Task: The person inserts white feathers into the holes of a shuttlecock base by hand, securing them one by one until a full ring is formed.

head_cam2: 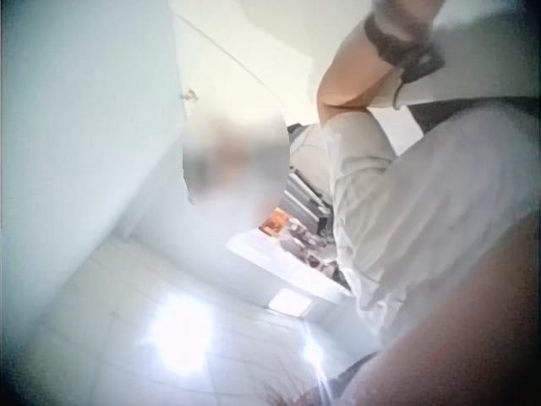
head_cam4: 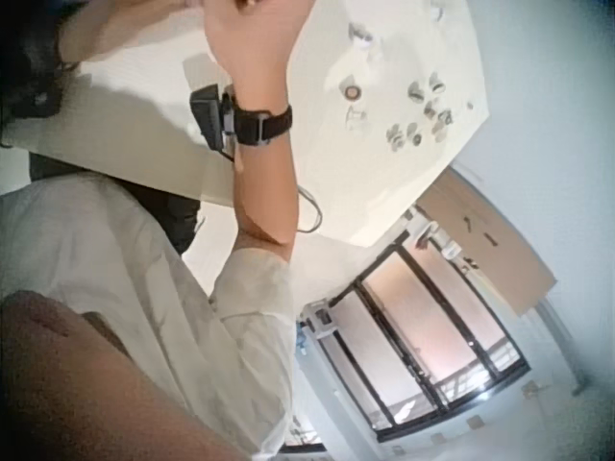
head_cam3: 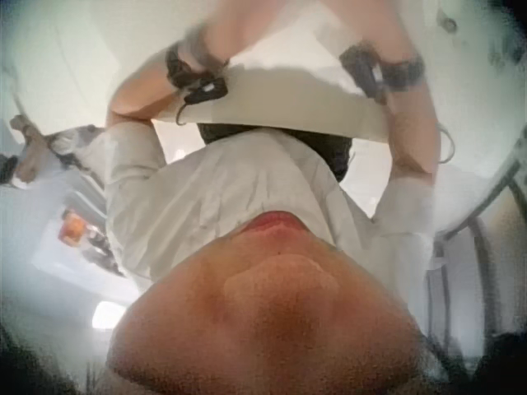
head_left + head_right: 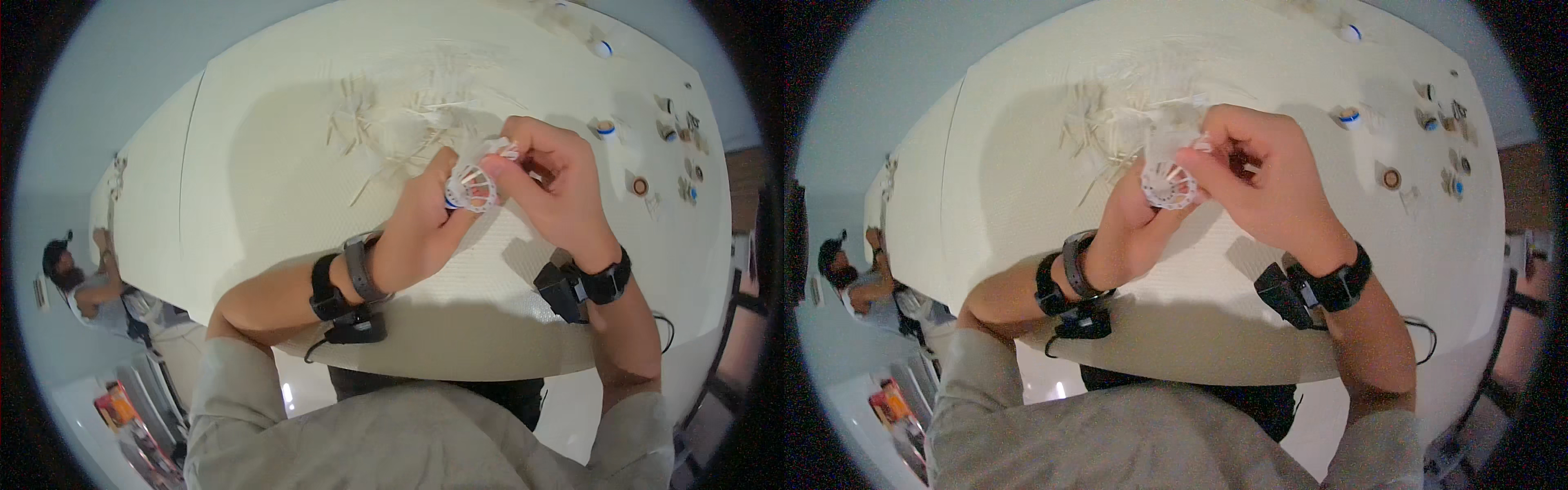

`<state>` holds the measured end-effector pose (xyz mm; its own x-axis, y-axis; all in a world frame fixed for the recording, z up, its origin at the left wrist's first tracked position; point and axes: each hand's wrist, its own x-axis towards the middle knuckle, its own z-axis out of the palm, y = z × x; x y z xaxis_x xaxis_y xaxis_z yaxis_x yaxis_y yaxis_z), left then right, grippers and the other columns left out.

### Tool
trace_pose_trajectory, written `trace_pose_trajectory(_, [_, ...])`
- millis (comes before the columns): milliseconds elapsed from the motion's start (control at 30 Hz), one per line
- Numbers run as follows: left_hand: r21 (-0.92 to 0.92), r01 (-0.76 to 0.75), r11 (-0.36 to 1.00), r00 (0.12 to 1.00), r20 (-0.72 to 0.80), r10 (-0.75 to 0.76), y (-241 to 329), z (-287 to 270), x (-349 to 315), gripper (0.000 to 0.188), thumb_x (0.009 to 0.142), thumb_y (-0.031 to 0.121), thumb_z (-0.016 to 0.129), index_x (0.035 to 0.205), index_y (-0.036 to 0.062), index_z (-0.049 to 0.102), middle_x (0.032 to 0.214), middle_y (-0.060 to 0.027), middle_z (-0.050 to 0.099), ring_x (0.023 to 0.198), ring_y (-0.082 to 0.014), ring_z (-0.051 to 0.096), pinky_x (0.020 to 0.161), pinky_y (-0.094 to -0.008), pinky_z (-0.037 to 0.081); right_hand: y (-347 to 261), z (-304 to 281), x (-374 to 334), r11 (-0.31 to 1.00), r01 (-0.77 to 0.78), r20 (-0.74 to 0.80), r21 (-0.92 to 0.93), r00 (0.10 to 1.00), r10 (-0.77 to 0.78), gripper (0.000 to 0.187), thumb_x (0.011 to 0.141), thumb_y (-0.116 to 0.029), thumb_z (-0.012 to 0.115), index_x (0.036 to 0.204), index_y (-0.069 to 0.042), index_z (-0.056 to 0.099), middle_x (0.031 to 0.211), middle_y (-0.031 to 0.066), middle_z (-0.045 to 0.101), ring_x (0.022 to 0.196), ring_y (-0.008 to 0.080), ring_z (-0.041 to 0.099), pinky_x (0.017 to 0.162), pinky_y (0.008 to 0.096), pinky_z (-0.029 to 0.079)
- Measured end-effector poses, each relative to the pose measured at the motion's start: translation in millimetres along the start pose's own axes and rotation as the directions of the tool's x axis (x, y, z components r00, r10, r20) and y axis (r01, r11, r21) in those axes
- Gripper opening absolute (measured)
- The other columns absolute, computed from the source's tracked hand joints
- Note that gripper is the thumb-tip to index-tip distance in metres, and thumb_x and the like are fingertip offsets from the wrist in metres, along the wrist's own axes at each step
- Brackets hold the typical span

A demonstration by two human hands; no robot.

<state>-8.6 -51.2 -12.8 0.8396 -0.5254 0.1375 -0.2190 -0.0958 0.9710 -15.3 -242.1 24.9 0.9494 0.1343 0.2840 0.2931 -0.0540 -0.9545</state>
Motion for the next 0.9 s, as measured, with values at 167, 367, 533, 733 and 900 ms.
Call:
trace_pose_trajectory(167, [0.02,-0.036,0.999,0.999,-0.019,0.036,13.4,0.7,-1.7,0.027,0.093,0.007,0.068,0.118,0.0027,0.058,0.098,-0.0069,0.067,0.092,-0.0107,0.063,0.082,-0.0278,0.051,0.8,-1.9,-0.4,1.0,0.027,-0.044,0.002,0.999,-0.027,0.022,0.099,-0.02,0.063,0.085,-0.002,0.061,0.073,-0.0013,0.055,0.065,0.0031,0.049,0.057,0.0206,0.037])
trace_pose_trajectory(367, [0.0,-0.441,0.898,0.838,0.36,0.411,25.2,4.5,-12.7,0.031,0.089,0.04,0.071,0.087,0.01,0.062,0.064,-0.0098,0.062,0.056,-0.0366,0.061,0.049,-0.0432,0.048,12.9,-1.5,4.5,0.911,0.111,0.069,-0.397,0.993,-0.092,0.014,0.094,-0.012,0.062,0.102,-0.004,0.071,0.104,0.01,0.069,0.086,0.018,0.06,0.075,0.0294,0.047])
trace_pose_trajectory(533, [-0.103,-0.435,0.894,0.724,0.55,0.416,24.0,14.9,-25.8,0.031,0.089,0.036,0.07,0.079,0.0093,0.058,0.062,-0.011,0.061,0.057,-0.0348,0.062,0.05,-0.0445,0.045,-2.8,35.6,8.0,0.686,0.409,0.456,-0.602,0.881,-0.125,0.035,0.086,-0.001,0.061,0.121,-0.006,0.067,0.133,0.0085,0.062,0.125,0.0325,0.05,0.108,0.0412,0.035])
trace_pose_trajectory(733, [-0.167,-0.374,0.912,0.721,0.566,0.399,21.7,17.3,-18.7,0.029,0.088,0.033,0.07,0.076,0.0086,0.06,0.061,-0.0111,0.061,0.058,-0.035,0.062,0.052,-0.0435,0.045,4.9,33.0,7.8,0.584,0.467,0.547,-0.663,0.836,-0.047,0.042,0.087,-0.005,0.063,0.129,-0.009,0.062,0.143,0.0008,0.055,0.135,0.0301,0.043,0.113,0.048,0.03])
trace_pose_trajectory(900, [-0.115,-0.273,0.955,0.733,0.618,0.284,25.3,13.8,-19.0,0.029,0.088,0.032,0.071,0.078,0.0067,0.062,0.061,-0.0118,0.061,0.06,-0.0344,0.062,0.054,-0.0432,0.046,6.6,14.2,9.5,0.609,0.477,0.515,-0.633,0.847,-0.128,0.041,0.083,-0.007,0.067,0.124,-0.008,0.066,0.141,0.0017,0.057,0.134,0.029,0.045,0.112,0.0473,0.031])
